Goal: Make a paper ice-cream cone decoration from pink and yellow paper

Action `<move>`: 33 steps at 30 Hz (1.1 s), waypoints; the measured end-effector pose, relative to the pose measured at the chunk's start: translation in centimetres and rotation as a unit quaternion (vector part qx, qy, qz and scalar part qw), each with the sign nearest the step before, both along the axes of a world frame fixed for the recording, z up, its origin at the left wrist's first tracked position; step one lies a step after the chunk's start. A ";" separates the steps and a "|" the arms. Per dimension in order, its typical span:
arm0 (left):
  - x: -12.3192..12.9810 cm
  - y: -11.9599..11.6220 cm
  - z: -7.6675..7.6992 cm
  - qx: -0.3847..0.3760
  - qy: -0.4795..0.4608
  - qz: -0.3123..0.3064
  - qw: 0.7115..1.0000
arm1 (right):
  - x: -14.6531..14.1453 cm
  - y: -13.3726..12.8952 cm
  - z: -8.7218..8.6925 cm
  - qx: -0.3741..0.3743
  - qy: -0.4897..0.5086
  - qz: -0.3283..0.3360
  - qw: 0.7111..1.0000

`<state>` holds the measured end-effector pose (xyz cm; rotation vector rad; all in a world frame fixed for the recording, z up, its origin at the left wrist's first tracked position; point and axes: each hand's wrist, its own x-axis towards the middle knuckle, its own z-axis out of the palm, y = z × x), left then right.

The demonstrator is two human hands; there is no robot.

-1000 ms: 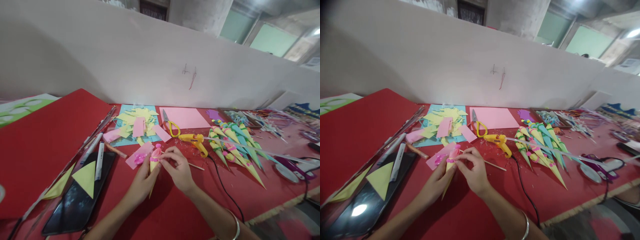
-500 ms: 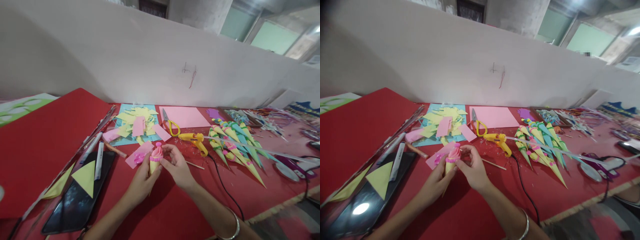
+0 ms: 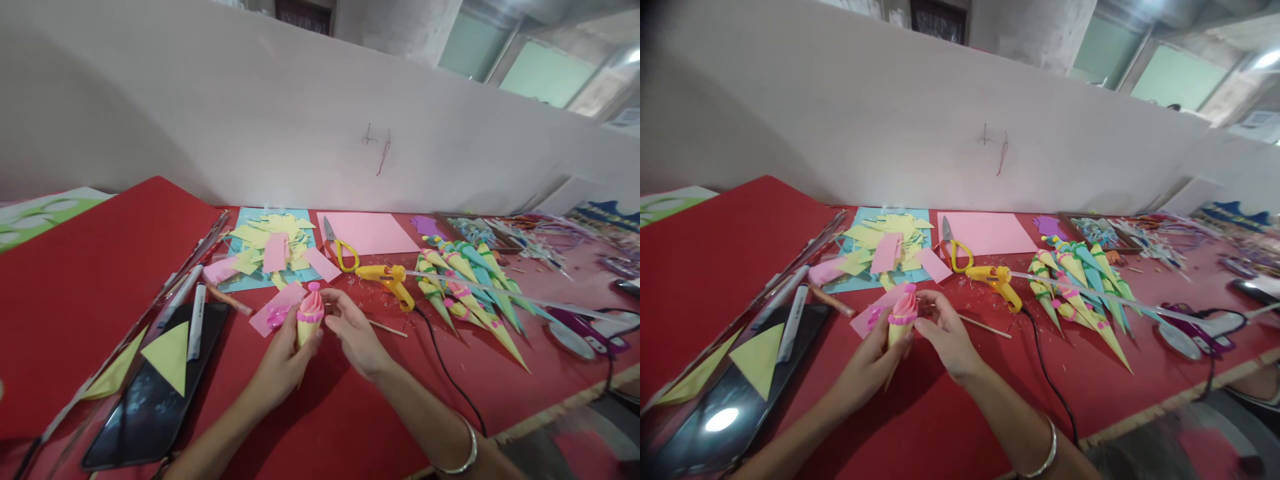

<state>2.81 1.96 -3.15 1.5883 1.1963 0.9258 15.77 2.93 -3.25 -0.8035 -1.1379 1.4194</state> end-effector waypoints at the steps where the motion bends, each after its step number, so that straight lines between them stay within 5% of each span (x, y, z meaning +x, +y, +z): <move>1: 0.0 0.0 0.1 -0.002 -0.001 0.000 1.000 | 0.0 0.0 0.0 0.001 0.000 0.000 1.000; 18: -0.3 -0.1 -1.1 0.042 0.029 0.000 0.999 | -0.3 -0.2 0.4 0.018 -0.018 -0.021 0.999; 33: -0.2 -0.1 -0.6 0.002 0.014 0.003 1.000 | -0.1 -0.1 0.3 0.027 -0.006 -0.002 1.000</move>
